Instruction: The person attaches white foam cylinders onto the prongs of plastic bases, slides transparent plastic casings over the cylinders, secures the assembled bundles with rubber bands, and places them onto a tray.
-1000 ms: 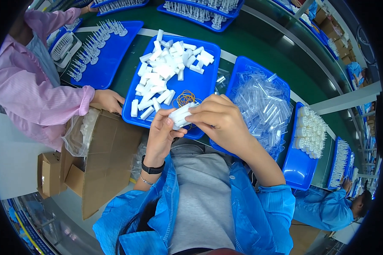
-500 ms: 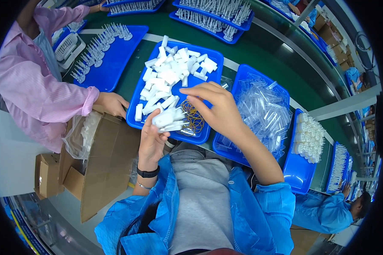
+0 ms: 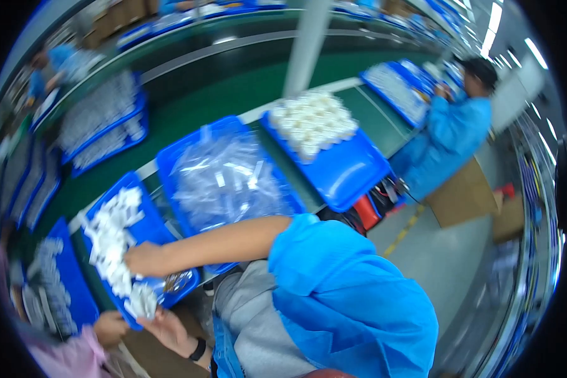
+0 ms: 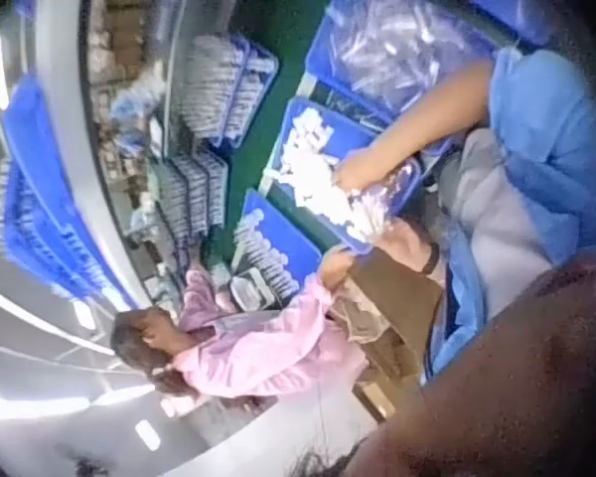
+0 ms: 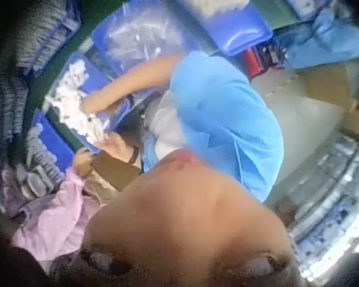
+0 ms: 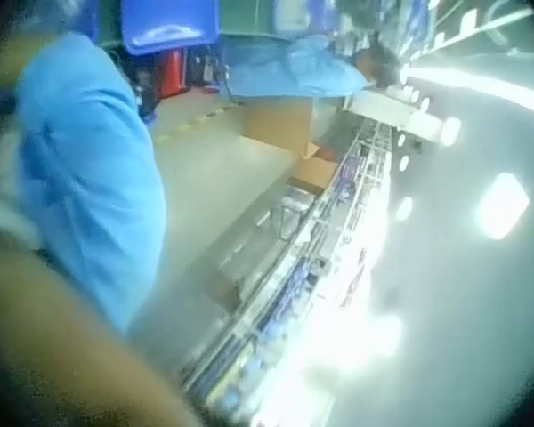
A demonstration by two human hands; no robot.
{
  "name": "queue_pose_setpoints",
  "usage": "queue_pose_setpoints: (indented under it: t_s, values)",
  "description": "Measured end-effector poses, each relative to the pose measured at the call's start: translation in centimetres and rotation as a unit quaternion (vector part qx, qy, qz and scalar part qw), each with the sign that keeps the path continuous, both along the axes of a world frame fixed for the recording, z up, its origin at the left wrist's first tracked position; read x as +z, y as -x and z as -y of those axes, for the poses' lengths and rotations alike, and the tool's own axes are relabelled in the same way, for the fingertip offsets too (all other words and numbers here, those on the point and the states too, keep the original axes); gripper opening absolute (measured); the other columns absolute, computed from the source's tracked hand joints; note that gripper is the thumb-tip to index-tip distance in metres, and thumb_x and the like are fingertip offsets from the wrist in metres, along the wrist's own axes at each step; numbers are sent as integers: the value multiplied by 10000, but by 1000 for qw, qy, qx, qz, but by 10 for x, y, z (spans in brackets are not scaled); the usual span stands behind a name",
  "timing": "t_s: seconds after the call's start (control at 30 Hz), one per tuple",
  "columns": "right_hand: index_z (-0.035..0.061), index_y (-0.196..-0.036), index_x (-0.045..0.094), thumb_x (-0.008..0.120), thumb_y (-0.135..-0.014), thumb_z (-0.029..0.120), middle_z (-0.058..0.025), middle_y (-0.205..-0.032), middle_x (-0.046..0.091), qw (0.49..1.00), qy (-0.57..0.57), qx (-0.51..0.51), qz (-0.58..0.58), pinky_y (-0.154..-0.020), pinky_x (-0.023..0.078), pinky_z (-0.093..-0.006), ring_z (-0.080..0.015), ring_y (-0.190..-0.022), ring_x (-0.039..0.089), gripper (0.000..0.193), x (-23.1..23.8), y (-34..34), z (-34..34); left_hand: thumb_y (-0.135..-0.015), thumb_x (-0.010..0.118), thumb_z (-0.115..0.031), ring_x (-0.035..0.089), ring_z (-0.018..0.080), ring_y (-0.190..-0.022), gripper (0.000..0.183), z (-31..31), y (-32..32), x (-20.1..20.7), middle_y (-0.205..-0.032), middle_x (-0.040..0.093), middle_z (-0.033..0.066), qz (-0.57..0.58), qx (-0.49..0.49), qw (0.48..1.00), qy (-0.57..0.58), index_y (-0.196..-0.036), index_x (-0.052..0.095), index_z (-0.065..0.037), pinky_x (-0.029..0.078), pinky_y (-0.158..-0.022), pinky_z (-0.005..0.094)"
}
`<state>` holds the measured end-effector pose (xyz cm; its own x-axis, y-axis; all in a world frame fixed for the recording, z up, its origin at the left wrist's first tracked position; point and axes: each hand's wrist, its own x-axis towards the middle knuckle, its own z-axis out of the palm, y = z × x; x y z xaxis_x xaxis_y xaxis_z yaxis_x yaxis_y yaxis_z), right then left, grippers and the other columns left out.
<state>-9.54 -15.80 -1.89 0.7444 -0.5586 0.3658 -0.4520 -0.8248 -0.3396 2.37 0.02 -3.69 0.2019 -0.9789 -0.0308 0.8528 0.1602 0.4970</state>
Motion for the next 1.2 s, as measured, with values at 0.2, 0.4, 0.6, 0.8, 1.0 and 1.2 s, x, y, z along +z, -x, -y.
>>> queue_pose_setpoints:
  t_s: [0.2, 0.4, 0.6, 0.8, 1.0, 1.2]
  values:
    - [-9, -763, 666, 729, -602, 133, -163, -910, 601, 996, -84, -18, -28, -627, 523, -426, -331, -822, 629, 224, 15, 18, 8, -924, 524, -317, 540, 178, -767, 537, 5, 15, 11, -918, 514, 144, -67, -85, 994, 16, -1262, 352, 64, 527, -671, 225]
    - [86, -754, 698, 768, -582, 242, -87, -726, 642, 996, 50, 4, -71, -609, 492, -410, -279, -808, 619, 242, 28, 31, 2, -930, 514, -309, 536, 164, -759, 525, 4, 22, 7, -927, 511, 141, -55, -87, 995, 1, -1271, 347, 52, 526, -649, 206]
    - [55, -784, 643, 739, -637, 299, -86, -724, 649, 993, 115, -7, 19, -571, 467, -405, -260, -772, 629, 301, 44, 52, -3, -922, 527, -325, 549, 161, -739, 520, 6, 28, 18, -916, 527, 138, -41, -76, 996, 17, -1246, 374, 52, 531, -634, 209]
    - [32, -757, 581, 730, -674, 257, -122, -711, 630, 995, -50, -3, 83, -554, 470, -416, -331, -681, 632, 281, 102, 100, -33, -915, 535, -346, 575, 193, -717, 505, 11, 16, 17, -1015, 580, 159, -55, -75, 995, 41, -1231, 416, 30, 539, -629, 232]
    - [86, -801, 636, 726, -725, 225, -76, -736, 608, 976, -151, -15, 159, -581, 461, -359, -276, -691, 611, 183, 127, 148, -61, -932, 508, -330, 577, 193, -771, 473, 12, 32, 18, -1134, 560, 134, -37, -35, 998, -20, -1274, 406, -19, 530, -608, 240]
    - [95, -950, 702, 643, -851, 135, -19, -810, 557, 911, -293, -12, 289, -601, 408, -240, -102, -725, 521, 122, 119, 169, -68, -935, 503, -345, 577, 196, -979, 516, 9, 38, 14, -1236, 520, 142, 46, -48, 997, -26, -1309, 381, -10, 504, -660, 229]
